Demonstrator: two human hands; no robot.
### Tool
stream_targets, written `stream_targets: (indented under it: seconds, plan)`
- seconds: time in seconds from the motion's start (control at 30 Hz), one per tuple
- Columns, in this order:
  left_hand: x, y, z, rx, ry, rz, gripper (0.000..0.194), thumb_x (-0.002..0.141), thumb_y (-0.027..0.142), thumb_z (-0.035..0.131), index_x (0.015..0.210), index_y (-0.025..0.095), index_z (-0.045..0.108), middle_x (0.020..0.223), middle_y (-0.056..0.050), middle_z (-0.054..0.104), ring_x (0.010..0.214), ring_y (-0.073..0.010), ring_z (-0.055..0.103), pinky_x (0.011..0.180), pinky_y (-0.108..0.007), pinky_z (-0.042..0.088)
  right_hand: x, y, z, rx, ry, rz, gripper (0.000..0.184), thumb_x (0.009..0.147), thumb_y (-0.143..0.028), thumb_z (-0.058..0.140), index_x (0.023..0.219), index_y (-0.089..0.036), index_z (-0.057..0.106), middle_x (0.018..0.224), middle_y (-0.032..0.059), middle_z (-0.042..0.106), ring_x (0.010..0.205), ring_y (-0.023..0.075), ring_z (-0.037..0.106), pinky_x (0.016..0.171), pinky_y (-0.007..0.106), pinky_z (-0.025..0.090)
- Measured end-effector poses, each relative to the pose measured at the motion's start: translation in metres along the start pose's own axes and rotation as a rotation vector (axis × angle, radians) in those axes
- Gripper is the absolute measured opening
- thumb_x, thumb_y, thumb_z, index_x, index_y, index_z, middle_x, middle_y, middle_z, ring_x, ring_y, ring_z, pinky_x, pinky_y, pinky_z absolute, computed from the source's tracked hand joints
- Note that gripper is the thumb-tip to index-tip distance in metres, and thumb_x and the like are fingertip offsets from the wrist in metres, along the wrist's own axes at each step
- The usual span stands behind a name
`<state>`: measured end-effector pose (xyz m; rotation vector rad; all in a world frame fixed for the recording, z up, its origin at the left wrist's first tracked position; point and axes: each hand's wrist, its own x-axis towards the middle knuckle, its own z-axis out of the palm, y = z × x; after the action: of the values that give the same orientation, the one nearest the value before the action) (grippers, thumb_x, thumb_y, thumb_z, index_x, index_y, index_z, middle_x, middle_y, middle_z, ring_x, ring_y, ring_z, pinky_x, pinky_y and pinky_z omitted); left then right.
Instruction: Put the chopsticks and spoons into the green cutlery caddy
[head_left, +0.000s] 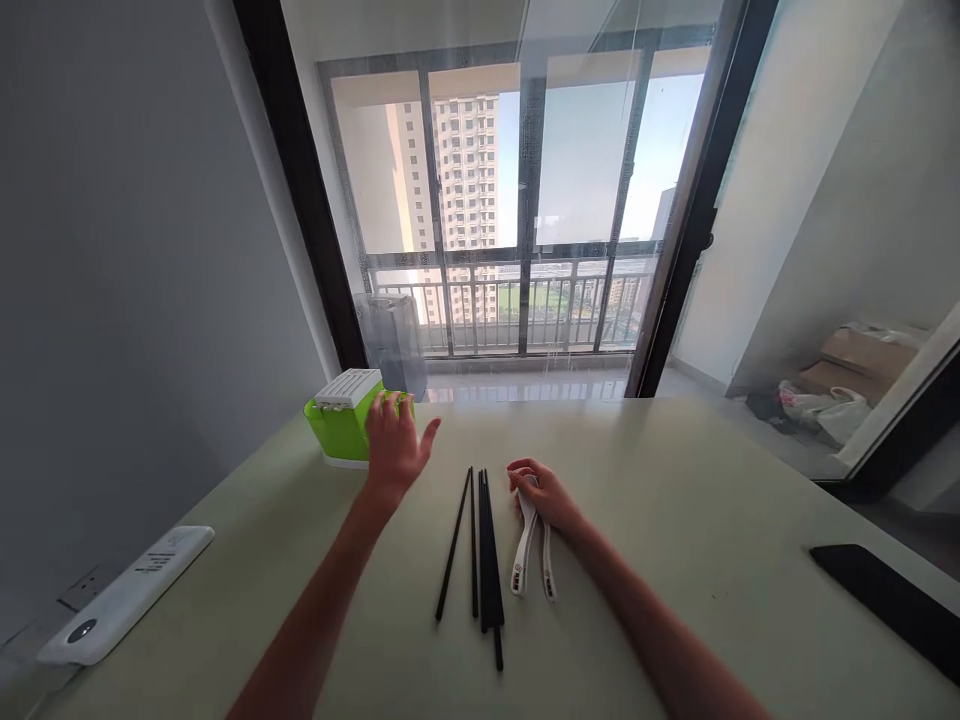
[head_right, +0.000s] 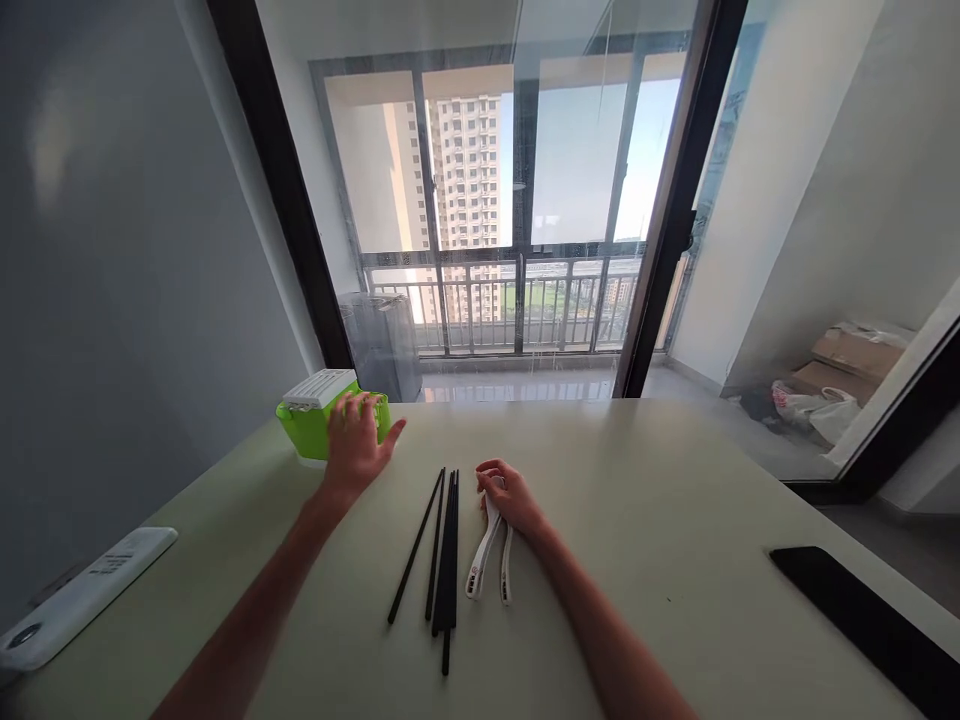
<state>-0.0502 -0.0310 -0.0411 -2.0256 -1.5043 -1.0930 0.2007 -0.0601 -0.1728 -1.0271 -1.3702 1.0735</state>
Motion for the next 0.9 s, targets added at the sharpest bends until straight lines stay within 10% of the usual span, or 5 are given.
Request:
stream_targets:
  seconds: [0.2,0.4,0.9]
  plan:
    - [0.023,-0.081,-0.016,0.146,0.169,-0.117,0.077,0.094,0.066,0.039,0.139,0.004,0.046,0.147,-0.030,0.043,0.143,-0.0445,0.030,0.115,-0.062,0.024,-0.001,-0.002,0.000,-0.059,-0.031,-0.026,0.049,0.081,-0.067,0.061,0.095,-0.020,0.064,0.071,0.0000,0.065,0.056,0.0145,0.059,0.053,0.027,0.047]
    - [0.012,-0.106,-0.014,0.090,0.081,-0.087,0.071,0.096,0.064,0.033,0.138,0.008,0.048,0.147,-0.027,0.046,0.138,-0.0402,0.042,0.113,-0.057,0.032,0.001,0.000,0.002,-0.106,-0.018,-0.035,0.047,0.082,-0.067,0.058,0.089,-0.020,0.064,0.065,-0.0004,0.065,0.053,0.0149,0.057,0.051,0.027,0.044]
    - [0.008,-0.020,0.008,-0.018,-0.058,0.056,0.053,0.098,0.052,0.044,0.141,0.021,0.047,0.148,-0.013,0.048,0.133,-0.0318,0.050,0.104,-0.045,0.049,0.003,0.004,0.004,-0.163,0.034,-0.051,0.048,0.084,-0.066,0.055,0.089,-0.019,0.066,0.065,0.0009,0.067,0.056,0.0167,0.060,0.057,0.029,0.048]
